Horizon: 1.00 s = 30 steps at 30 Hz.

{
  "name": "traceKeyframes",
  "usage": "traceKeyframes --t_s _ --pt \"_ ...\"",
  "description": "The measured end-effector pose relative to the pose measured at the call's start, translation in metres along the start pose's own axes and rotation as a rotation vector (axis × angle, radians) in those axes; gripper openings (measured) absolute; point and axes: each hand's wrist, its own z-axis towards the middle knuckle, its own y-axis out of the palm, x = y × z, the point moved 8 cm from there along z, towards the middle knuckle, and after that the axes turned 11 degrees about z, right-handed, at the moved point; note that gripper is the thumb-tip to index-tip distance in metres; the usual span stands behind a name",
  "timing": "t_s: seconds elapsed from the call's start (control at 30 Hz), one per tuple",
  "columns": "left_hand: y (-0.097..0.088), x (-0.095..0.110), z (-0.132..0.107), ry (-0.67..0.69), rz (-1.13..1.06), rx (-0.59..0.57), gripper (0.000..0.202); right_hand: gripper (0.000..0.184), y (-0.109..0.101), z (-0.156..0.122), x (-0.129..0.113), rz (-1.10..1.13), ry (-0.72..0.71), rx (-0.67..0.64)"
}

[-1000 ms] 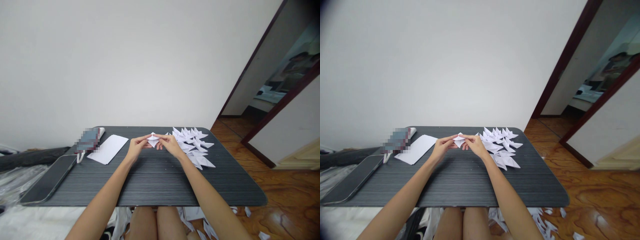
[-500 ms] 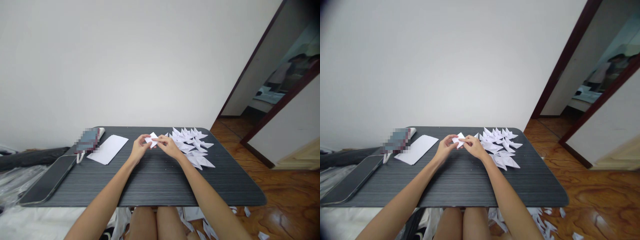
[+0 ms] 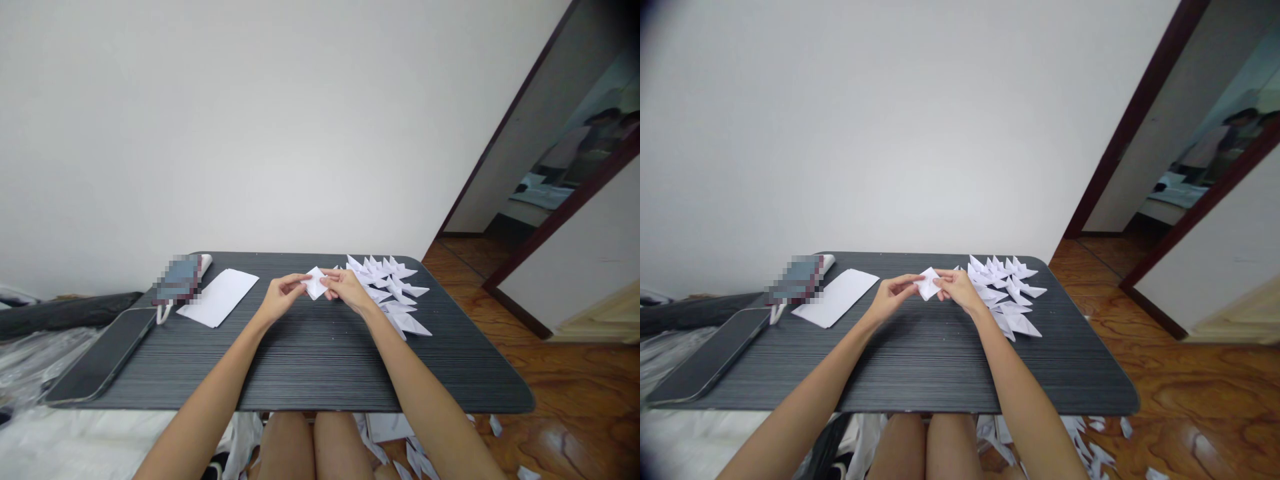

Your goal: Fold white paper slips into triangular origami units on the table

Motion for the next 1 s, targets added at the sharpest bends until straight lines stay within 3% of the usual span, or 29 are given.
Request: traceKeyframes --t_s 0.23,0.43,0.57,0.73,0.87,1.0 --pt "-0.007 -0.02 0.001 -0.162 -0.132 0.091 0.029 0.043 0.005 -0.003 -0.009 0.066 0.014 -0.087" --pt "-0.01 -0.026 -0.001 -0.203 -0.203 0.172 0.03 0.041 0.01 -0.009 -0.012 0.145 0.107 -0.124" --pt "-0.005 -0.027 -0.002 -0.212 -0.253 0.148 0.029 0.036 0.005 -0.01 -0.012 0.076 0.123 -0.095" --pt "0.002 -0.028 -0.002 -0.215 -0.288 0.095 0.031 0.033 -0.005 -0.005 -0.014 -0.09 0.033 0.003" --pt "0.003 -0.017 -0.001 -0.145 -0.166 0.031 0.034 0.028 -0.012 -0.003 -0.02 -0.097 -0.061 0.087" --pt "-0.001 -0.007 -0.002 -0.081 -0.071 0.047 0.031 0.031 -0.01 -0.004 -0.025 -0.044 -0.073 0.083"
